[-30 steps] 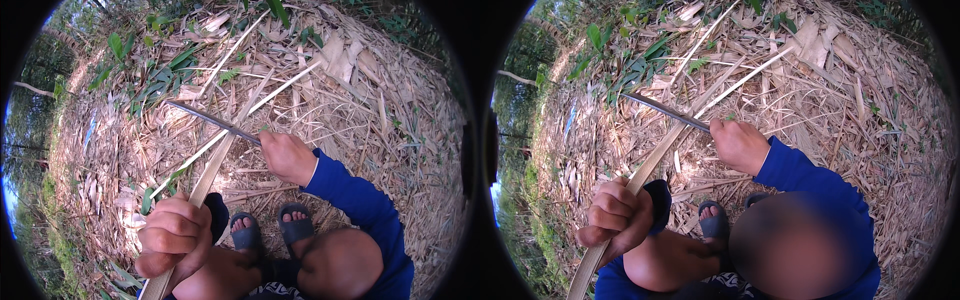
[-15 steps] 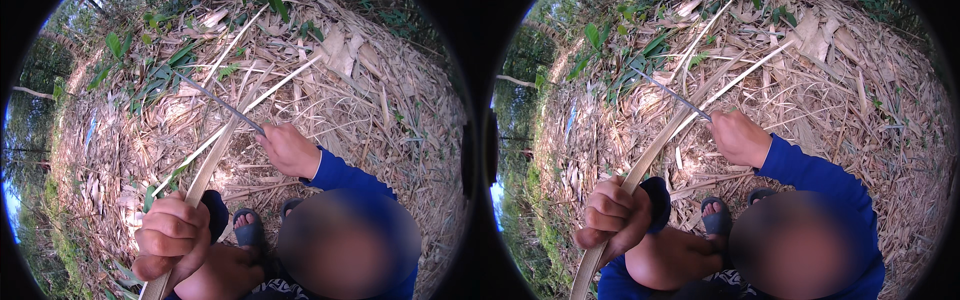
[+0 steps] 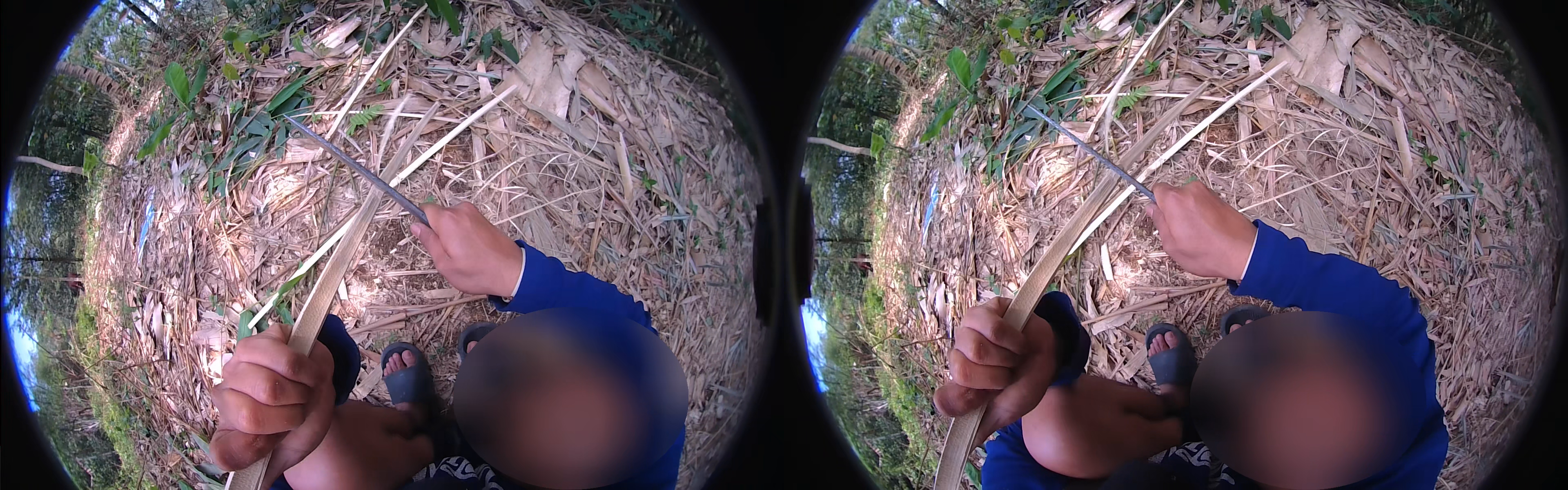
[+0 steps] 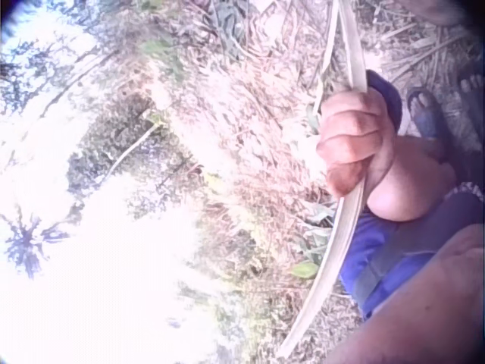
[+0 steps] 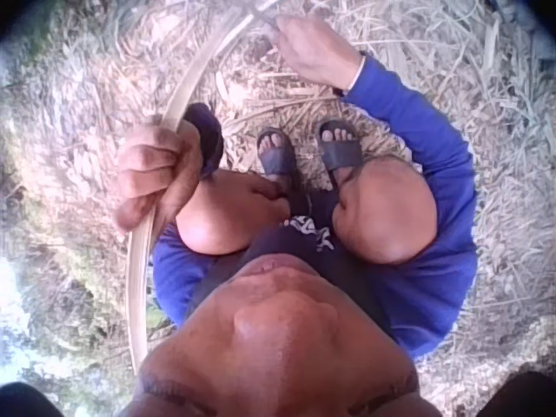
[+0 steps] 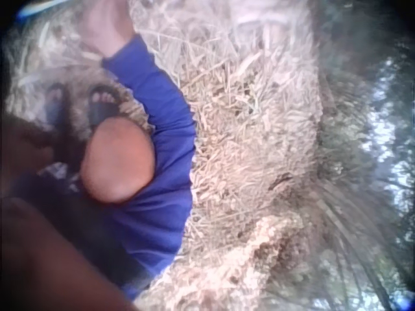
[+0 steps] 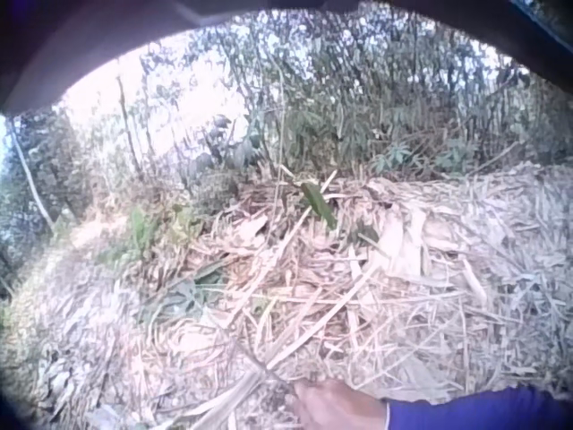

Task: The person sits on the ground and uses a machete to shave thin strips from a long bamboo stalk. They repeatedly draw the blade along the stalk to remove the outer layer, creating fine shavings that fall onto the ground.

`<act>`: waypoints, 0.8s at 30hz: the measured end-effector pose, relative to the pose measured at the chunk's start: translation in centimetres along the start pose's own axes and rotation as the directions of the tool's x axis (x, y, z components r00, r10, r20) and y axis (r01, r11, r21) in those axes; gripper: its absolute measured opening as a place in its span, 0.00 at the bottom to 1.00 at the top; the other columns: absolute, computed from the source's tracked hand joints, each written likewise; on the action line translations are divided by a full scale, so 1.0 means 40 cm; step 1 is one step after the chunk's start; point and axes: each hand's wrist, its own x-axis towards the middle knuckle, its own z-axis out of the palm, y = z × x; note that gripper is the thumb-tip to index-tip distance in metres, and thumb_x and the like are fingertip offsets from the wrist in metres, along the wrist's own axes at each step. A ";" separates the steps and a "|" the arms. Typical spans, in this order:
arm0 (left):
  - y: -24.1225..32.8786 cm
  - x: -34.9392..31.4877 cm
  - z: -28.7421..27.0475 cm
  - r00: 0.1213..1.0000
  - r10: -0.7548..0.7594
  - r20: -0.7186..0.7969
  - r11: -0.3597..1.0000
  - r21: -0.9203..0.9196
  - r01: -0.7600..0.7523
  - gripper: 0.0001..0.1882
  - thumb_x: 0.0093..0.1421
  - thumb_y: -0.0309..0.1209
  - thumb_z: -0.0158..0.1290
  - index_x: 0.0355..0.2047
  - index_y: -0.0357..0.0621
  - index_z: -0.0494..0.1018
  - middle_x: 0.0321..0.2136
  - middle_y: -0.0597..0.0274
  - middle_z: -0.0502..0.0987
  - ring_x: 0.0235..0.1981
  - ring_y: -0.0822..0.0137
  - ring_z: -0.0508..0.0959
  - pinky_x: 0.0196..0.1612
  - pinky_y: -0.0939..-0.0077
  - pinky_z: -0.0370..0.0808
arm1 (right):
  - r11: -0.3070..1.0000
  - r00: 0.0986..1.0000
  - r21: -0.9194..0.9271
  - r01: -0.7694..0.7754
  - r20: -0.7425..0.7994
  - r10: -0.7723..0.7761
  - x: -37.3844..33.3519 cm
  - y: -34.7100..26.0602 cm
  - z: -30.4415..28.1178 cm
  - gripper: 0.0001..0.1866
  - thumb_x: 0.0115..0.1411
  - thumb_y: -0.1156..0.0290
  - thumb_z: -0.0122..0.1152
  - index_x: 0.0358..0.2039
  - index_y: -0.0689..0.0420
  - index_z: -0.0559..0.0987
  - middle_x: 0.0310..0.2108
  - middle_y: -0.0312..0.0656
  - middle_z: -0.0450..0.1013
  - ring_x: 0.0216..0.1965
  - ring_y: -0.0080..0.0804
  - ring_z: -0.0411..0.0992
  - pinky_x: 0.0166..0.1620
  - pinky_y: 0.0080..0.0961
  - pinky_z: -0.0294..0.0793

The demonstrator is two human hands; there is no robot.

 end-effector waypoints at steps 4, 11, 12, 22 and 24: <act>-0.010 -0.015 -0.028 1.000 0.002 -0.004 0.988 -0.154 -0.003 0.19 0.53 0.28 0.46 0.11 0.53 0.49 0.04 0.71 0.57 0.03 0.79 0.54 0.06 0.81 0.52 | 0.966 0.973 -0.117 0.231 0.025 -0.230 -0.054 -0.124 -0.035 0.04 0.56 0.76 0.48 0.29 0.62 0.67 0.23 0.53 0.71 0.19 0.49 0.74 0.23 0.42 0.76; -0.025 -0.019 0.000 0.996 0.016 0.090 0.989 -0.147 -0.002 0.20 0.52 0.28 0.43 0.08 0.53 0.48 0.03 0.69 0.58 0.04 0.75 0.56 0.07 0.80 0.55 | 0.977 0.998 -0.203 -0.066 -0.022 0.063 0.016 0.066 0.010 0.03 0.56 0.75 0.47 0.31 0.61 0.67 0.22 0.50 0.71 0.20 0.49 0.74 0.25 0.43 0.76; -0.020 -0.027 0.016 0.998 -0.026 0.059 0.994 -0.105 0.032 0.20 0.51 0.30 0.44 0.08 0.53 0.48 0.03 0.68 0.58 0.05 0.74 0.57 0.08 0.79 0.56 | 0.988 0.998 -0.138 -0.069 -0.019 0.067 0.009 0.076 0.008 0.04 0.56 0.76 0.48 0.31 0.61 0.67 0.23 0.51 0.71 0.21 0.49 0.75 0.25 0.43 0.76; -0.029 0.025 -0.025 0.963 0.193 0.190 0.874 -0.480 -0.081 0.26 0.63 0.53 0.46 0.17 0.52 0.53 0.07 0.76 0.55 0.06 0.84 0.52 0.08 0.90 0.52 | 0.952 0.996 -0.304 0.014 -0.082 -0.041 0.003 0.051 0.023 0.05 0.57 0.74 0.49 0.32 0.62 0.69 0.23 0.52 0.72 0.23 0.51 0.75 0.26 0.43 0.75; -0.027 0.008 -0.012 0.979 0.140 0.147 0.938 -0.335 -0.084 0.27 0.63 0.55 0.45 0.17 0.52 0.54 0.07 0.76 0.56 0.06 0.84 0.52 0.08 0.90 0.53 | 0.953 0.965 -0.153 -0.261 -0.048 0.257 0.016 0.206 0.039 0.09 0.61 0.71 0.48 0.30 0.64 0.71 0.20 0.54 0.72 0.22 0.56 0.73 0.27 0.45 0.72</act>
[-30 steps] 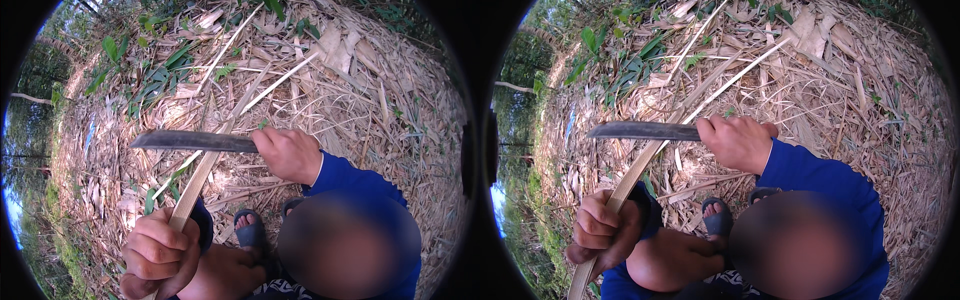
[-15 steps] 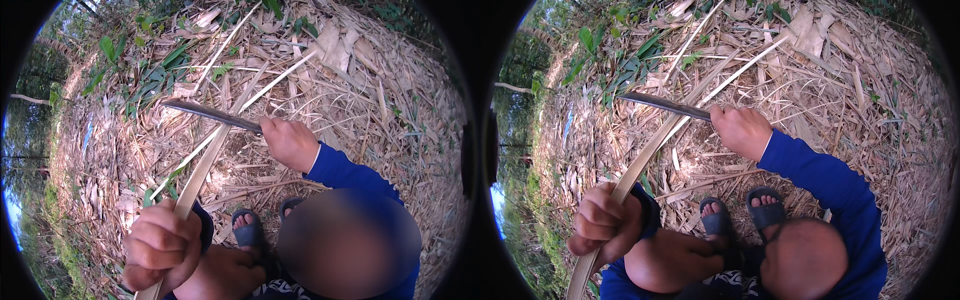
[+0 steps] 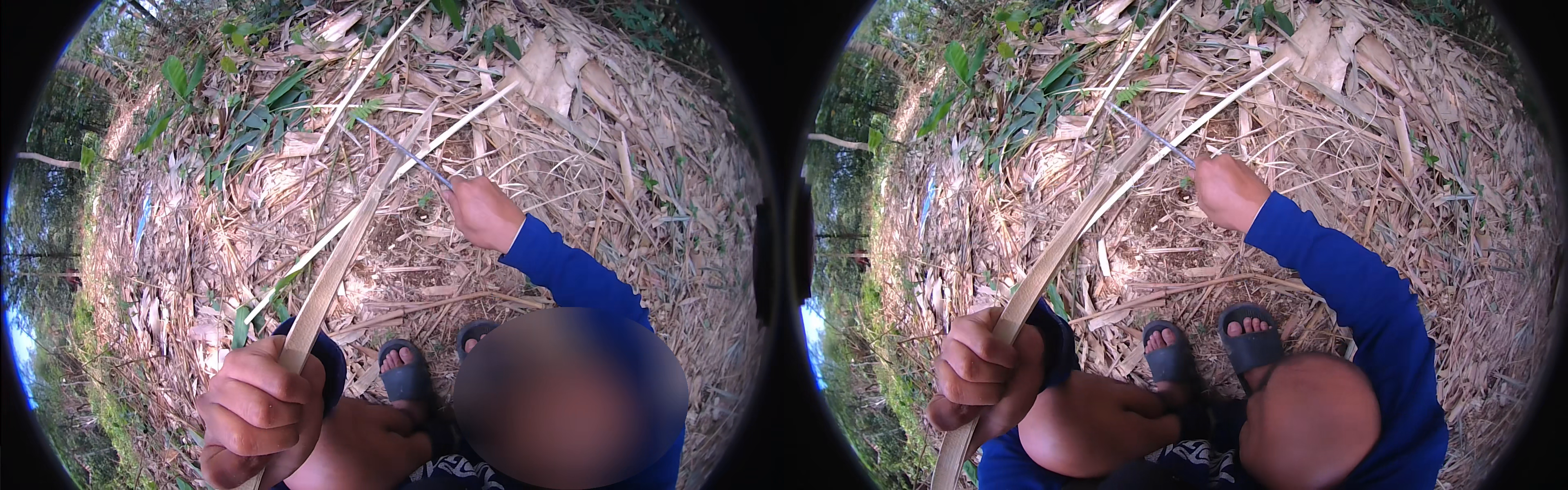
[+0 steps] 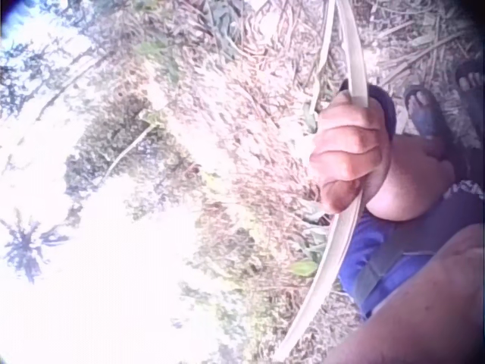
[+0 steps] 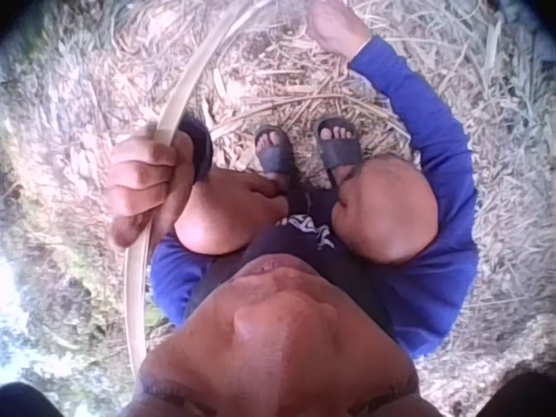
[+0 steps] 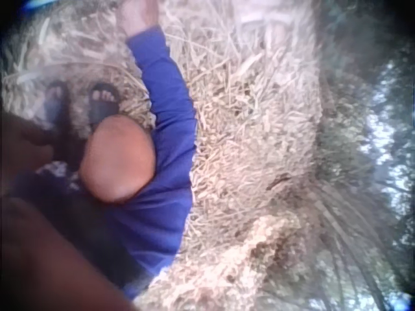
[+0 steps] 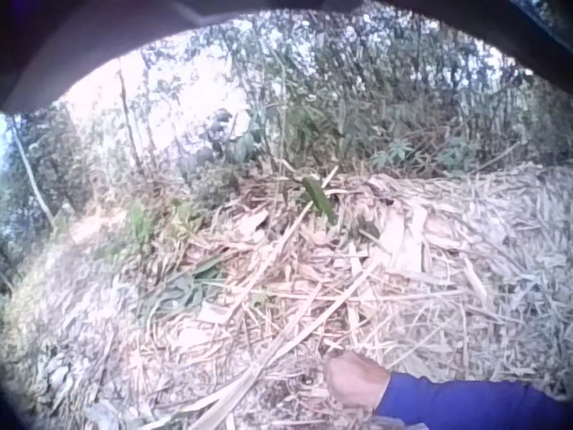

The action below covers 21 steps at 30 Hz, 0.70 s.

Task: The person sits on the ground and uses a machete to shave thin strips from a long bamboo stalk. They repeatedly draw the blade along the stalk to remove the outer layer, creating fine shavings that fall onto the ground.

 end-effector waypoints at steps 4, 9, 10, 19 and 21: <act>0.027 0.006 -0.031 0.992 -0.130 -0.009 0.980 0.152 0.129 0.28 0.63 0.59 0.40 0.19 0.50 0.58 0.08 0.74 0.58 0.07 0.82 0.55 0.09 0.89 0.58 | 0.957 0.997 0.286 -0.047 -0.048 0.063 -0.044 -0.085 -0.027 0.14 0.65 0.67 0.47 0.30 0.66 0.71 0.18 0.56 0.69 0.22 0.58 0.71 0.26 0.48 0.67; 0.010 -0.043 -0.020 0.994 -0.063 -0.091 0.959 0.269 0.086 0.29 0.64 0.60 0.37 0.21 0.46 0.60 0.11 0.70 0.60 0.09 0.79 0.58 0.11 0.87 0.61 | 0.887 0.895 0.150 0.436 -0.176 -0.410 -0.145 -0.243 -0.073 0.09 0.53 0.74 0.54 0.34 0.62 0.71 0.22 0.48 0.70 0.19 0.45 0.72 0.22 0.36 0.72; 0.013 -0.035 -0.022 0.996 -0.054 -0.077 0.963 0.261 0.072 0.29 0.64 0.60 0.36 0.22 0.46 0.60 0.11 0.70 0.60 0.09 0.79 0.59 0.11 0.87 0.61 | 0.859 0.865 0.116 0.499 -0.135 -0.484 -0.160 -0.273 -0.097 0.12 0.49 0.75 0.56 0.36 0.62 0.72 0.23 0.46 0.70 0.20 0.43 0.72 0.22 0.34 0.72; 0.018 -0.027 -0.023 0.997 -0.053 -0.057 0.963 0.262 0.066 0.29 0.64 0.60 0.36 0.23 0.46 0.60 0.14 0.69 0.61 0.10 0.78 0.60 0.12 0.87 0.61 | 0.863 0.864 0.084 0.498 -0.132 -0.486 -0.176 -0.294 -0.092 0.16 0.45 0.76 0.55 0.37 0.64 0.73 0.24 0.44 0.69 0.20 0.37 0.73 0.22 0.30 0.73; 0.029 -0.031 -0.014 0.994 -0.081 -0.077 0.951 0.291 0.100 0.12 0.56 0.40 0.43 0.24 0.47 0.58 0.13 0.69 0.62 0.09 0.77 0.61 0.11 0.85 0.60 | 0.852 0.850 0.072 0.518 -0.150 -0.504 -0.177 -0.311 -0.110 0.16 0.44 0.78 0.56 0.37 0.63 0.73 0.24 0.44 0.69 0.20 0.38 0.72 0.22 0.30 0.73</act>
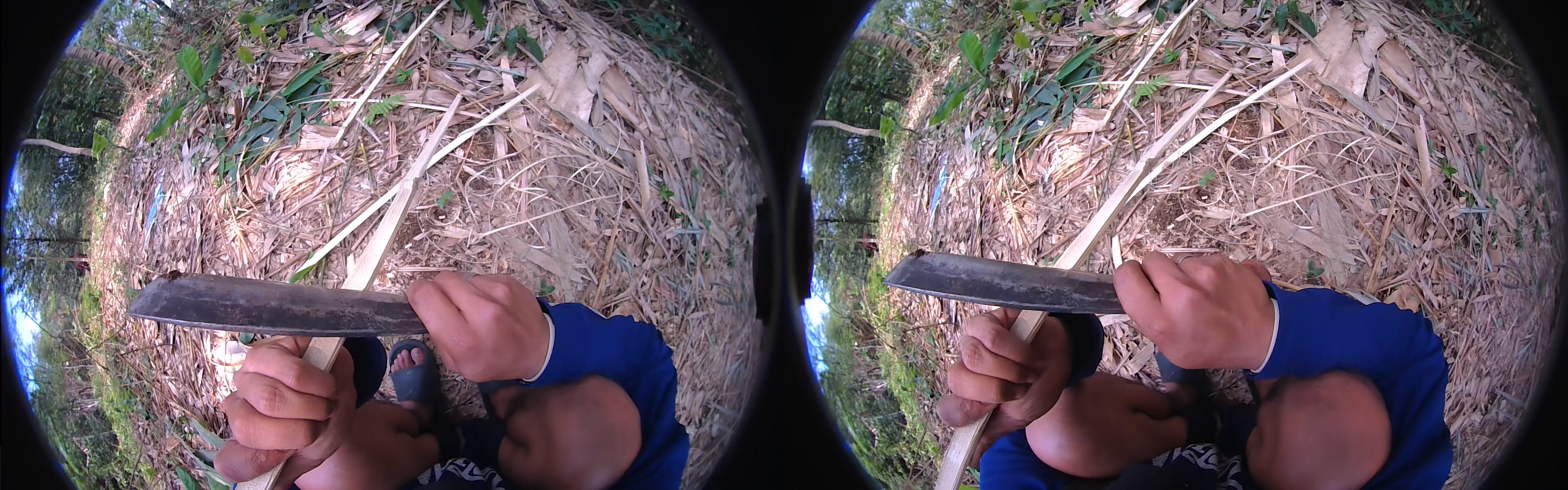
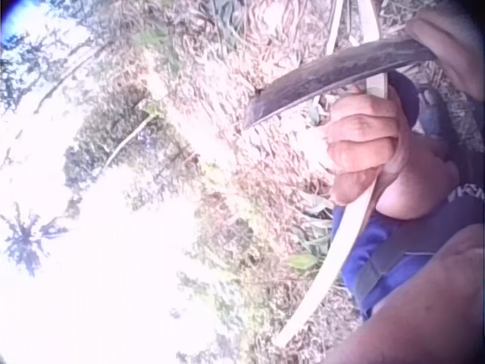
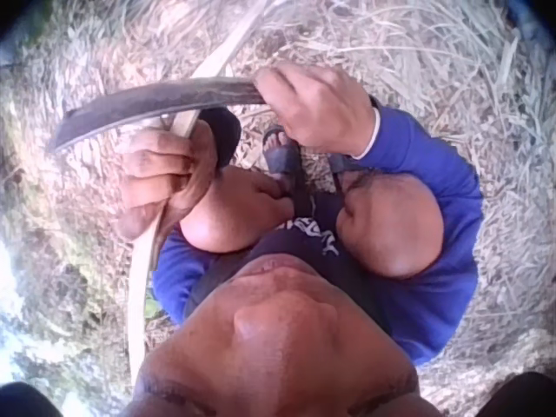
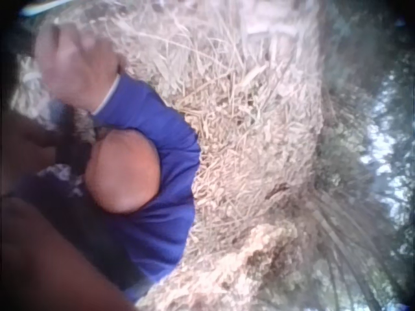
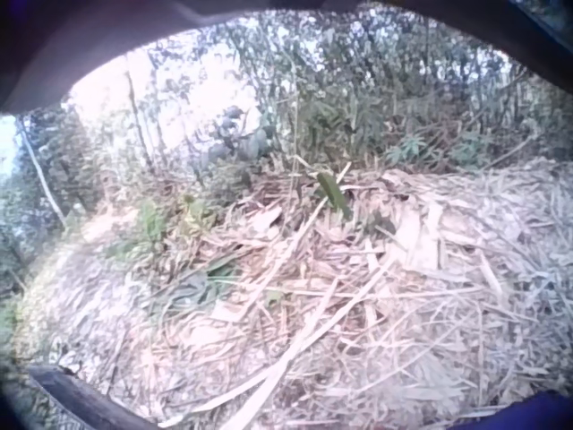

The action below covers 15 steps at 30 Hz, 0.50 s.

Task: The person sits on the ground and uses a machete to shave thin strips from a long bamboo stalk. They repeatedly draw the blade along the stalk to remove the outer layer, creating fine shavings that fall onto the ground.

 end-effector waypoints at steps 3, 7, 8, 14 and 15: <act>0.007 -0.034 0.026 0.995 -0.001 -0.104 0.997 0.081 0.010 0.20 0.42 0.12 0.54 0.24 0.47 0.56 0.11 0.66 0.64 0.08 0.74 0.62 0.11 0.79 0.63 | 0.997 1.000 -0.069 -0.023 0.018 0.025 0.000 0.010 0.010 0.15 0.45 0.78 0.56 0.37 0.63 0.73 0.23 0.43 0.69 0.18 0.37 0.72 0.21 0.30 0.73; 0.011 -0.030 0.035 0.995 -0.093 -0.038 0.982 0.163 0.098 0.26 0.38 0.06 0.57 0.25 0.47 0.55 0.13 0.64 0.65 0.08 0.73 0.63 0.11 0.76 0.65 | 0.991 0.990 -0.077 -0.108 0.077 0.114 0.002 0.010 -0.003 0.12 0.47 0.78 0.56 0.35 0.62 0.73 0.22 0.45 0.69 0.18 0.41 0.71 0.21 0.31 0.72; 0.016 -0.037 0.029 0.996 -0.064 -0.067 0.984 0.159 0.074 0.26 0.37 0.06 0.57 0.25 0.47 0.56 0.14 0.64 0.65 0.08 0.73 0.63 0.11 0.75 0.65 | 0.995 0.996 -0.056 -0.078 0.046 0.080 0.007 0.004 -0.001 0.11 0.47 0.78 0.56 0.35 0.62 0.73 0.22 0.45 0.70 0.18 0.41 0.72 0.21 0.32 0.72; 0.025 -0.045 0.032 0.985 -0.144 -0.098 0.966 0.204 0.161 0.31 0.30 0.06 0.60 0.28 0.46 0.56 0.16 0.65 0.65 0.10 0.70 0.64 0.11 0.75 0.64 | 0.994 0.997 -0.085 -0.071 -0.040 0.068 0.003 0.063 0.027 0.06 0.53 0.74 0.51 0.31 0.61 0.69 0.21 0.46 0.69 0.18 0.42 0.74 0.19 0.36 0.74; 0.027 -0.038 0.037 0.980 -0.177 -0.093 0.957 0.218 0.194 0.31 0.30 0.06 0.60 0.29 0.46 0.57 0.15 0.65 0.65 0.10 0.70 0.65 0.11 0.75 0.65 | 0.994 0.997 -0.091 -0.068 -0.043 0.065 0.004 0.059 0.024 0.05 0.53 0.74 0.51 0.31 0.61 0.69 0.21 0.46 0.69 0.18 0.42 0.74 0.19 0.37 0.74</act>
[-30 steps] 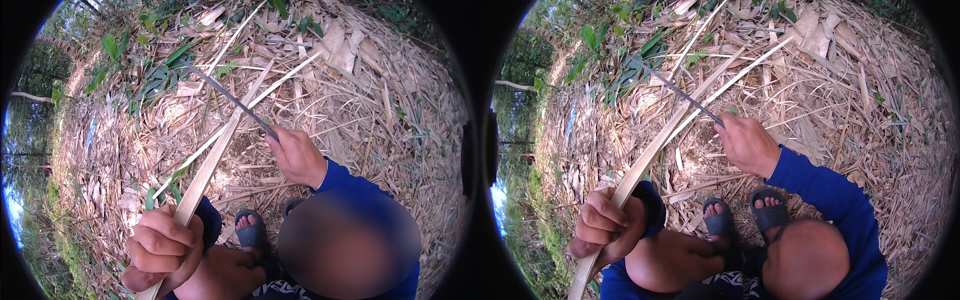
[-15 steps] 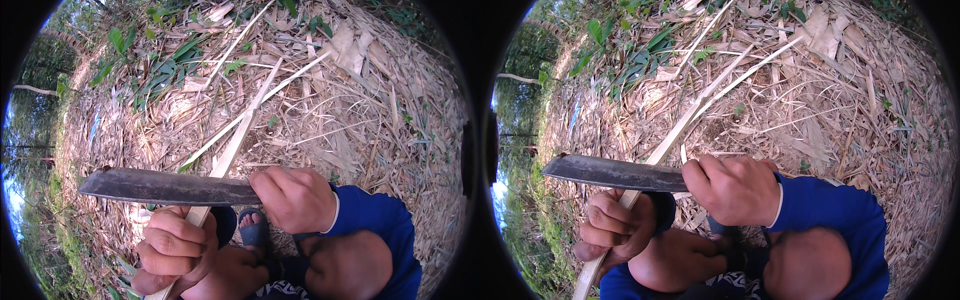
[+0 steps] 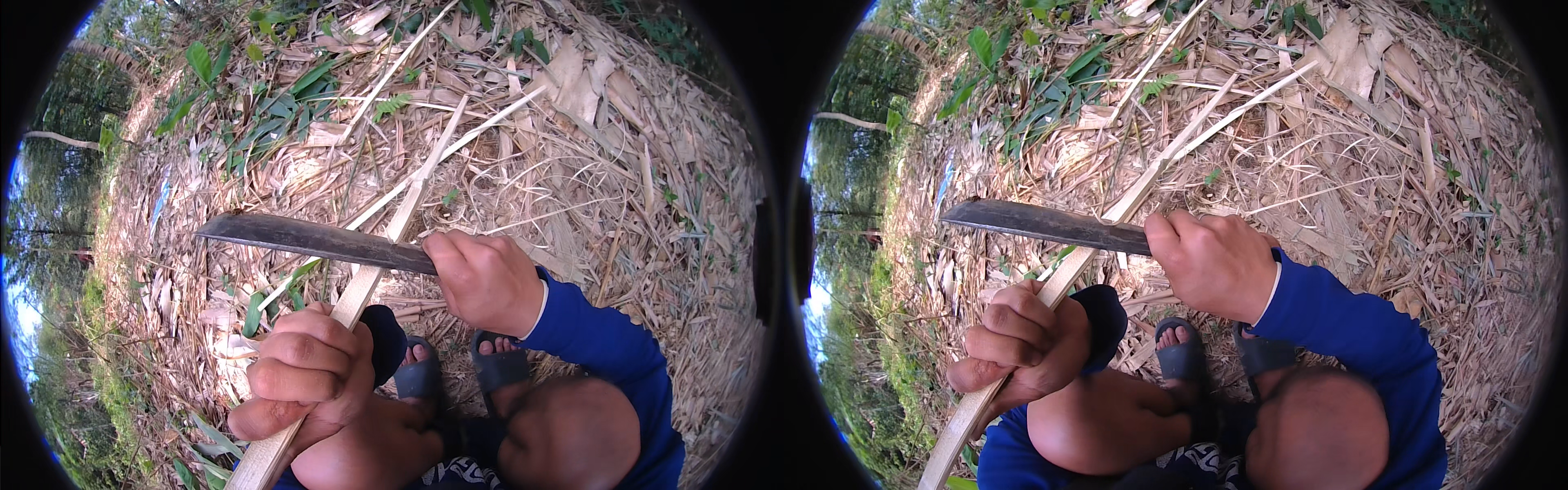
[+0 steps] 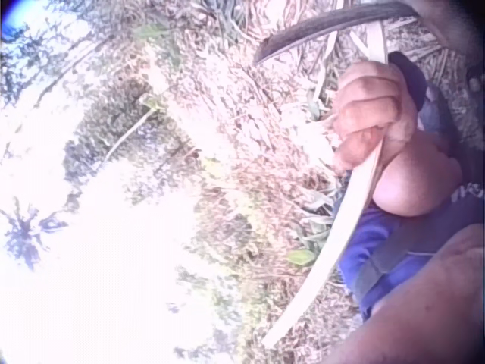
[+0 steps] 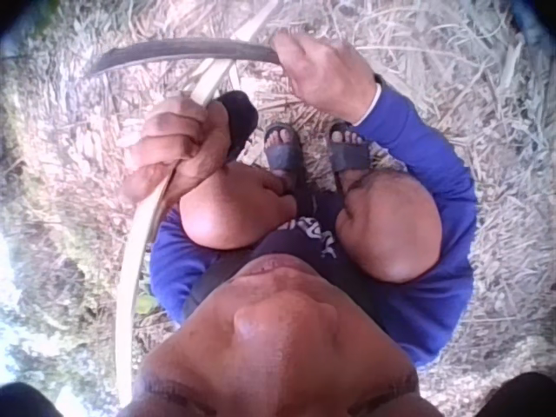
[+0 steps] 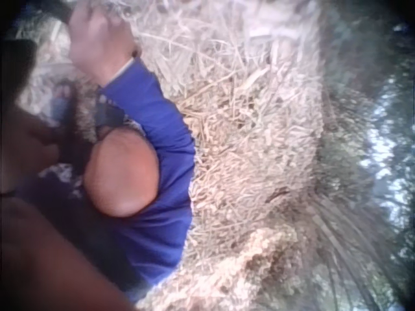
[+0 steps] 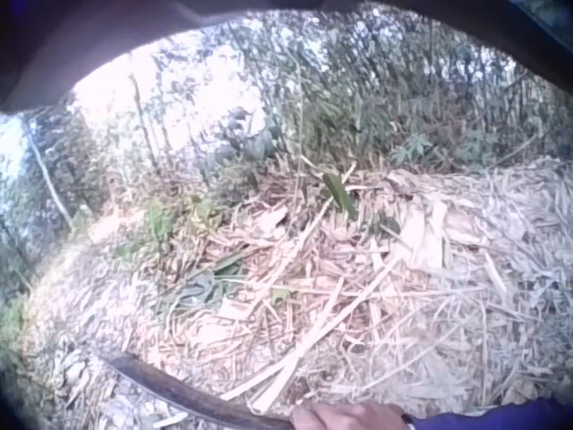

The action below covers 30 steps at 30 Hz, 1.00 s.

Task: The person sits on the ground and uses a machete to shave thin strips from a long bamboo stalk. They repeatedly draw the blade along the stalk to remove the outer layer, creating fine shavings that fall onto the ground.

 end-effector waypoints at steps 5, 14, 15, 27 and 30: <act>-0.007 -0.003 -0.013 0.994 0.042 0.097 0.999 -0.035 -0.039 0.16 0.57 0.45 0.47 0.30 0.45 0.63 0.16 0.69 0.64 0.13 0.75 0.61 0.18 0.82 0.59 | 0.998 0.996 -0.017 0.062 0.063 -0.060 0.001 -0.033 -0.031 0.04 0.52 0.75 0.51 0.29 0.60 0.68 0.21 0.46 0.70 0.19 0.43 0.74 0.20 0.36 0.75; -0.037 0.009 0.003 0.990 0.137 -0.022 0.988 -0.074 -0.139 0.24 0.41 0.08 0.56 0.25 0.49 0.56 0.13 0.65 0.63 0.09 0.73 0.65 0.10 0.76 0.68 | 0.999 0.995 -0.022 0.031 0.092 -0.029 0.004 -0.007 -0.015 0.06 0.52 0.76 0.50 0.32 0.61 0.69 0.23 0.47 0.70 0.20 0.45 0.75 0.22 0.38 0.75; -0.041 0.005 0.005 0.989 0.144 -0.044 0.984 -0.103 -0.148 0.25 0.40 0.07 0.56 0.24 0.49 0.56 0.13 0.65 0.63 0.09 0.73 0.65 0.10 0.76 0.67 | 0.999 0.998 -0.018 0.027 0.056 -0.026 0.005 0.003 -0.002 0.06 0.52 0.76 0.50 0.32 0.62 0.69 0.23 0.48 0.70 0.20 0.45 0.75 0.22 0.39 0.75; -0.037 0.001 -0.016 0.995 0.102 -0.006 0.975 -0.196 -0.101 0.15 0.51 0.19 0.55 0.26 0.49 0.57 0.14 0.63 0.67 0.09 0.71 0.66 0.11 0.74 0.68 | 0.999 0.997 -0.028 0.036 0.072 -0.034 -0.001 0.027 0.014 0.05 0.54 0.76 0.48 0.32 0.61 0.69 0.22 0.47 0.70 0.20 0.46 0.75 0.22 0.39 0.76; -0.044 0.020 -0.020 0.996 0.068 0.059 0.988 -0.145 -0.058 0.19 0.46 0.14 0.56 0.26 0.49 0.57 0.14 0.63 0.66 0.09 0.71 0.66 0.12 0.74 0.69 | 0.969 0.981 -0.173 -0.175 0.058 0.187 0.002 0.178 0.077 0.05 0.54 0.76 0.48 0.32 0.62 0.69 0.23 0.51 0.72 0.21 0.49 0.75 0.24 0.41 0.76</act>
